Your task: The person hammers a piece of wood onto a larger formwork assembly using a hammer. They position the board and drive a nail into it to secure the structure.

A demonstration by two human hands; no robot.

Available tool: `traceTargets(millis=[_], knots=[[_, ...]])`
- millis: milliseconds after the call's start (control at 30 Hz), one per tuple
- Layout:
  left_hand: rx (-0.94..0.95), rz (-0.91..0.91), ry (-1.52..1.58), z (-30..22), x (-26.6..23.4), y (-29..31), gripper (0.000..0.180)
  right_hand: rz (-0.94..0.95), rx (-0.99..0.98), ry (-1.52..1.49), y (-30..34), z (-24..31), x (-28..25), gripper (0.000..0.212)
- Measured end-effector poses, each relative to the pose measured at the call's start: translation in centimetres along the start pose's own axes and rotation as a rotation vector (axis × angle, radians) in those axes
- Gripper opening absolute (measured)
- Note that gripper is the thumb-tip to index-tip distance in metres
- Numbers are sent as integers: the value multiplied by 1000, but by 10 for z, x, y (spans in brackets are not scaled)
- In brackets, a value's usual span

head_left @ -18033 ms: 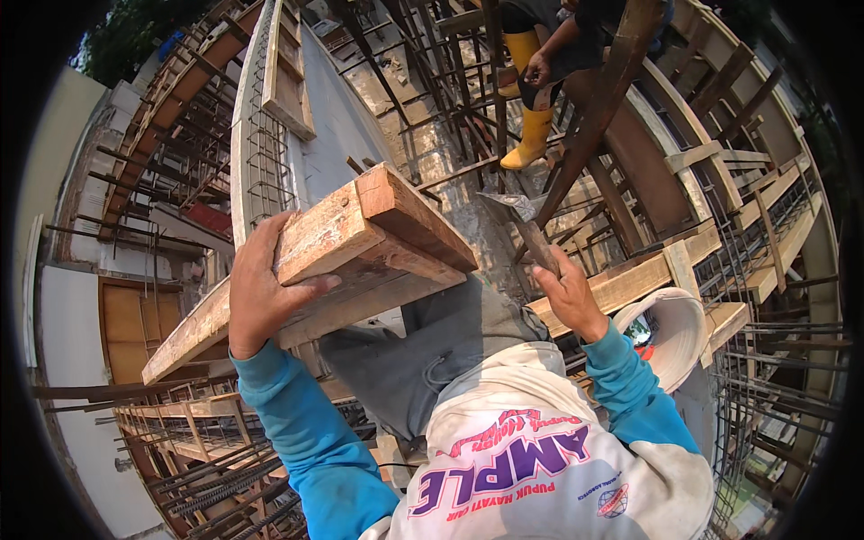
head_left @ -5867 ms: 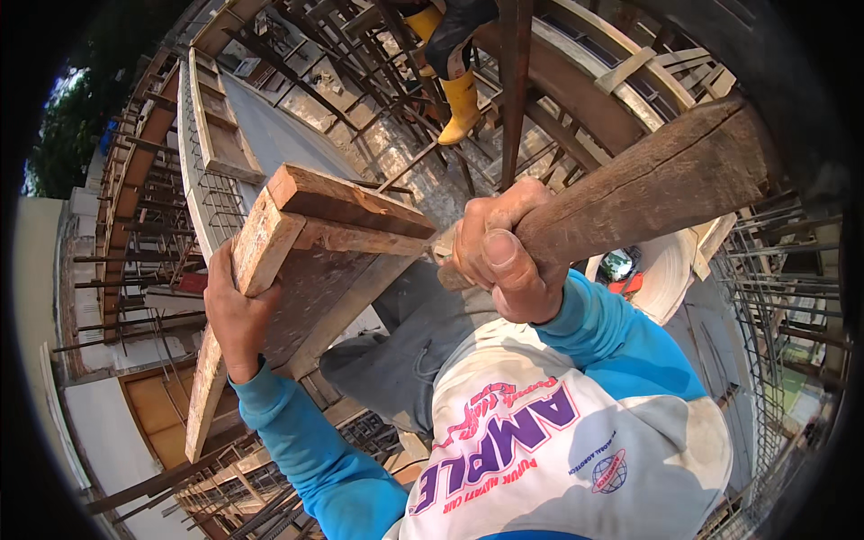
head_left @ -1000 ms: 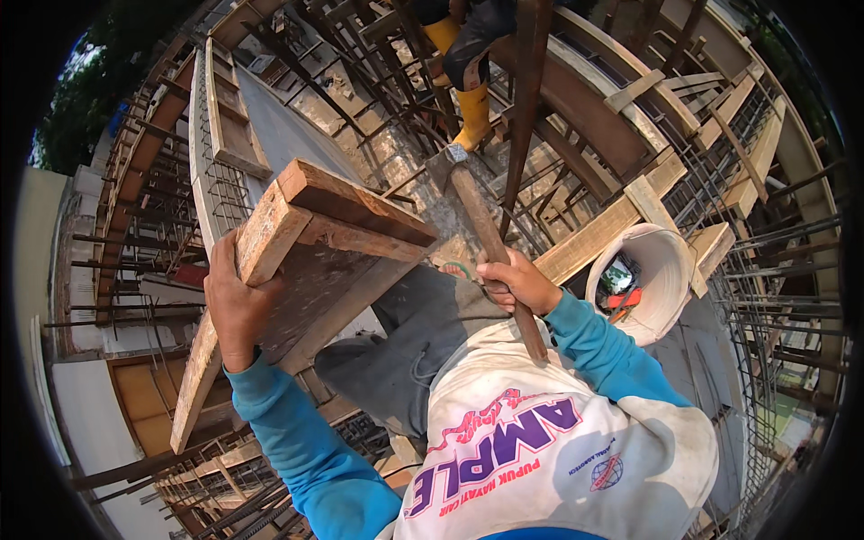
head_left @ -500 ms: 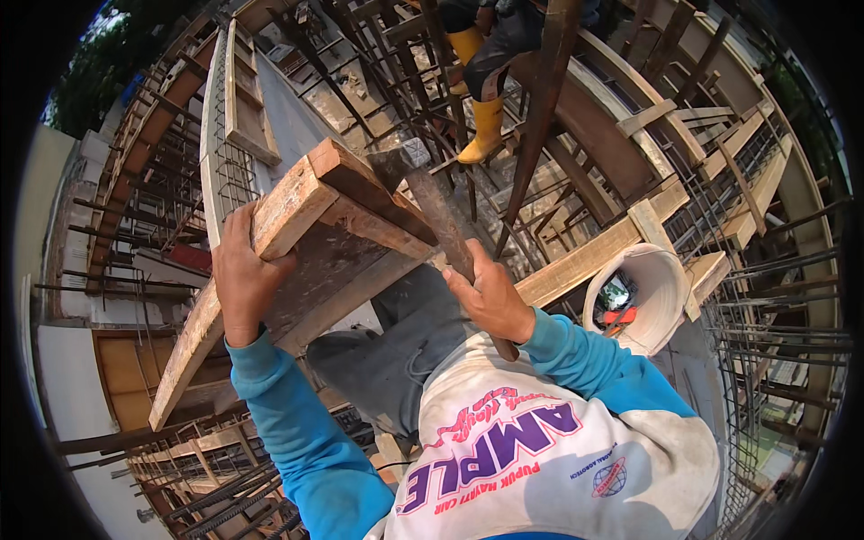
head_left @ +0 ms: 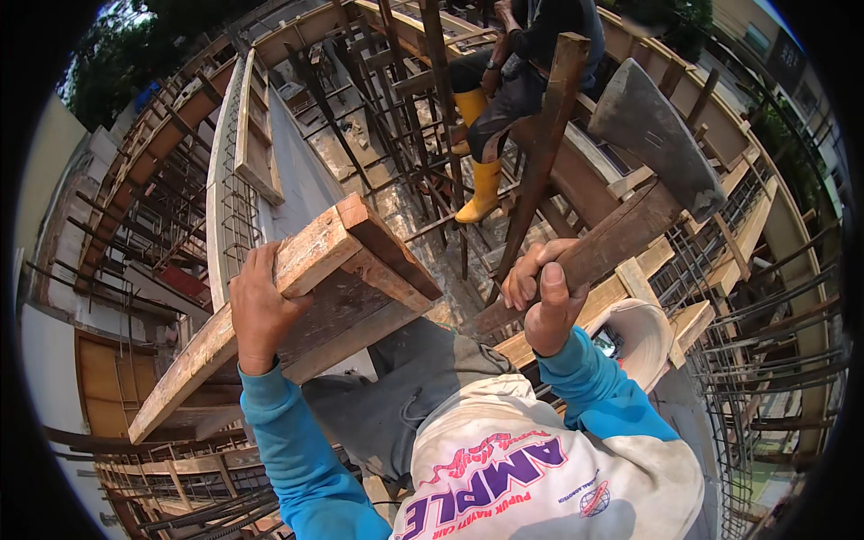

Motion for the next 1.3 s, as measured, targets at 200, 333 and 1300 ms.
traceTargets(millis=[200,333,1300], knots=[[-19,25,-2,-7,3,-1,75,289,427,672,96,-72,-17,20],[-40,-5,-15,-5,-4,3,74,192,876,285,96,-68,-16,20],[-43,-40,25,-9,-5,7,73,171,883,432,125,-109,-42,17]])
Point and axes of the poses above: each hand's wrist, its own y-axis away from the middle knuckle, its own x-axis out of the palm, z = x × y, the point moved 1 cm from there along -y, towards the middle knuckle, and after that the axes turned 1 degree about -y, right-handed, at the moved point
